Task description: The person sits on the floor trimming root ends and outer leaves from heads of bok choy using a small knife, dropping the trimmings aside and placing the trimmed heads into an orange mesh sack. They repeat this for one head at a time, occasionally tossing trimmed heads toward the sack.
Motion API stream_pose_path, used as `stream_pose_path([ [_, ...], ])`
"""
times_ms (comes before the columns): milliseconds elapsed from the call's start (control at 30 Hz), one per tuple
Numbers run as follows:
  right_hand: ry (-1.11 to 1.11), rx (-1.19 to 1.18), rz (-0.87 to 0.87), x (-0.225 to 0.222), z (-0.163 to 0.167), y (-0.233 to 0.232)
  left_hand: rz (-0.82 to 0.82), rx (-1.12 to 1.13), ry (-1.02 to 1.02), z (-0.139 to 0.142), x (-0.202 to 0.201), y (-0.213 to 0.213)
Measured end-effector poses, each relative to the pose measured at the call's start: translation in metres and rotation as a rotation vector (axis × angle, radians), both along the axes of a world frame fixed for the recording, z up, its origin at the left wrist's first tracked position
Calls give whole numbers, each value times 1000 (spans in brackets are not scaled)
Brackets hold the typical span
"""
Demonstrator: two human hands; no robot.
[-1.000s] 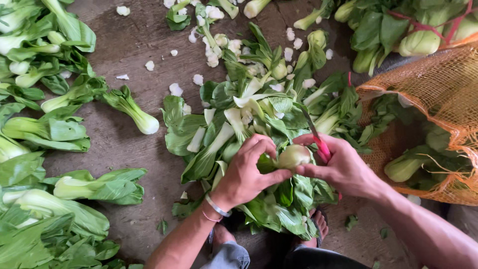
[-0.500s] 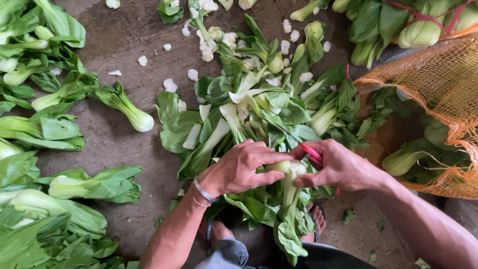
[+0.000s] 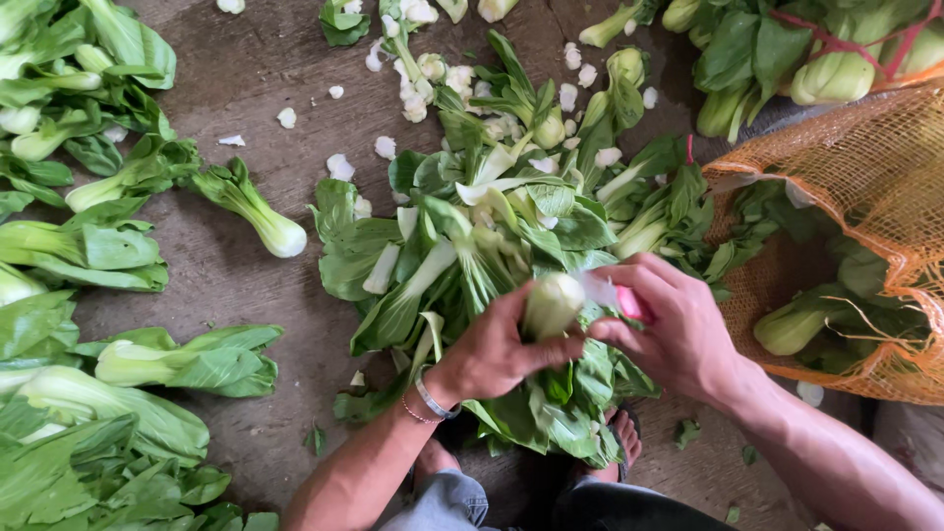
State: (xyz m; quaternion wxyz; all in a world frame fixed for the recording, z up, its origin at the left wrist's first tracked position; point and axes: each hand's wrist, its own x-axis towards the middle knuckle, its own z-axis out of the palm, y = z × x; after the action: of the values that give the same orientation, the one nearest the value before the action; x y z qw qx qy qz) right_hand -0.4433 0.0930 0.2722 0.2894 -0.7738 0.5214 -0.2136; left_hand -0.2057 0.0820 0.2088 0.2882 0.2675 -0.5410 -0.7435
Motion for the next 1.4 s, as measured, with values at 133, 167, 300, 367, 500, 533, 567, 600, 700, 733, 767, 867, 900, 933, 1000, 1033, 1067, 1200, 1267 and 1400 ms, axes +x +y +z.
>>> stream_pose_path([
  [133, 179, -263, 69, 3, 2, 2, 234, -8, 18, 5, 5, 0],
  [167, 181, -303, 85, 4, 1, 4, 238, -63, -29, 7, 6, 2],
  [300, 237, -307, 127, 7, 0, 10, 232, -164, -113, 15, 2, 11],
  [367, 262, -301, 128, 7, 1, 11, 209, -160, -115, 18, 1, 14],
  [500, 279, -297, 126, 9, 7, 10, 170, -206, -168, 18, 1, 14],
  [533, 286, -292, 132, 10, 9, 9, 168, -226, -186, 17, 1, 14],
  [567, 292, -286, 138, 11, 10, 9, 169, -245, -185, 15, 1, 14],
  [600, 306, -288, 136, 12, 12, 10, 171, -267, -185, 12, 1, 14],
  [700, 350, -285, 129, 14, 16, 11, 206, -402, -184, 3, -1, 17],
  [733, 366, -281, 128, 14, 17, 12, 225, -459, -183, 0, -2, 18],
  [767, 380, -278, 126, 15, 17, 12, 235, -440, -160, -2, -2, 20],
  [867, 424, -245, 113, 17, 18, 13, 262, -392, -125, -10, -3, 25],
  [900, 401, -259, 123, 19, 19, 14, 270, -383, -136, -12, -3, 26],
  [933, 379, -272, 133, 21, 19, 15, 277, -373, -147, -15, -4, 28],
  [1000, 368, -269, 135, 23, 21, 16, 266, -334, -114, -22, -4, 29],
  [1033, 380, -254, 126, 24, 21, 15, 262, -314, -99, -26, -3, 30],
  [1067, 391, -239, 117, 24, 22, 14, 221, -303, -85, -30, -3, 31],
  [1200, 583, 158, -73, 10, 20, -3, 164, -450, 72, -36, 1, 38],
  [1267, 488, 170, -80, 0, 14, -10, 166, -410, 138, -30, 1, 41],
  [1400, 417, 276, -144, -17, -9, -6, 231, -122, 66, -16, -2, 37],
])
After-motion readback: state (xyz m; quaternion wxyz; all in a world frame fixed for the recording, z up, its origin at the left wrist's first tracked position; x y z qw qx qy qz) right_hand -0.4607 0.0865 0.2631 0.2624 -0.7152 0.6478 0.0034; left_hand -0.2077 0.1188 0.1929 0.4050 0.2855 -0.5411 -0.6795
